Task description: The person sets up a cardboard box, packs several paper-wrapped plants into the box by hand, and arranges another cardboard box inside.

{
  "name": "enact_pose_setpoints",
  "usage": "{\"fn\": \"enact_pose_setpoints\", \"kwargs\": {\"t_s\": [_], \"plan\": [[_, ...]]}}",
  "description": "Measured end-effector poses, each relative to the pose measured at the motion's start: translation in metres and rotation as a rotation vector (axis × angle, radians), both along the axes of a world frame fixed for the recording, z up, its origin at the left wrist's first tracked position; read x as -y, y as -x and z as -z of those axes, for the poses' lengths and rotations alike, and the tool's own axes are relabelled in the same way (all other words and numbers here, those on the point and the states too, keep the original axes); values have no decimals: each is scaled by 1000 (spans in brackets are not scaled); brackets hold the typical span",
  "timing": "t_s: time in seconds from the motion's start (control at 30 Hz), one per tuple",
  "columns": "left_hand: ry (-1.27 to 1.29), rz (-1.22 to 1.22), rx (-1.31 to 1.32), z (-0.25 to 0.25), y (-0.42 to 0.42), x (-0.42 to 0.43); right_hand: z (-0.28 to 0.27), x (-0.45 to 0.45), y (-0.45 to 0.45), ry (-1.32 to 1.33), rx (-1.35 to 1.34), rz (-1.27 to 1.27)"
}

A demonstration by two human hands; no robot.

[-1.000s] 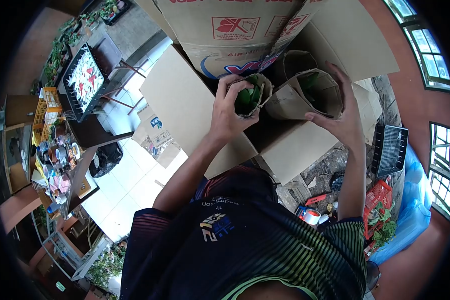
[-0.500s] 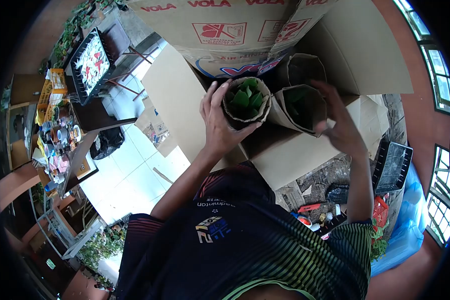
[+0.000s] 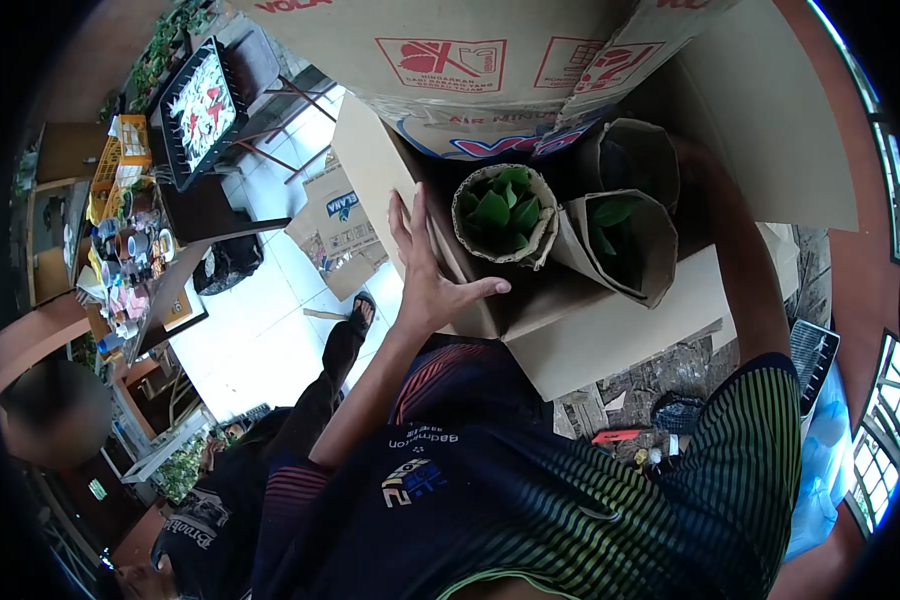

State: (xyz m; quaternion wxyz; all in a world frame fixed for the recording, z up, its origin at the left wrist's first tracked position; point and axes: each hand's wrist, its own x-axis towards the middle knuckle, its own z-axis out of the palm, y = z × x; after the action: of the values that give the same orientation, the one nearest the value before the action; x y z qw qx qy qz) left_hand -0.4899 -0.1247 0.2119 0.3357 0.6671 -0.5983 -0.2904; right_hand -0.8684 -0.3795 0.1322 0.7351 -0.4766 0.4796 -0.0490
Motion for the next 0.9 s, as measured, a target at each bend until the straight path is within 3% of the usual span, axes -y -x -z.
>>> {"fn": "enact_pose_setpoints", "kwargs": {"t_s": [0.13,0.3,0.4,0.53,0.6,0.67,0.7,0.77,0.9], "plan": [[-22,57,-43,7,-3,1,39,20,4,47,32,-143],[-34,105,-380,32,-4,1,96,58,2,101,73,-321],[-26,224,-180,24,-7,7,130,73,6,129,105,-415],[-70,239,-373,40,-6,6,164,94,12,184,139,-542],[23,197,-371,53,-7,0,184,92,18,206,163,-607],[28,300,-124,62,-12,3,202,93,19,229,184,-668],[36,305,-122,61,-10,5,205,91,13,250,190,-700],[-57,301,-431,57,-6,8,218,107,18,289,206,-767],[-159,346,-432,53,-11,8,229,103,12,321,230,-815]]}}
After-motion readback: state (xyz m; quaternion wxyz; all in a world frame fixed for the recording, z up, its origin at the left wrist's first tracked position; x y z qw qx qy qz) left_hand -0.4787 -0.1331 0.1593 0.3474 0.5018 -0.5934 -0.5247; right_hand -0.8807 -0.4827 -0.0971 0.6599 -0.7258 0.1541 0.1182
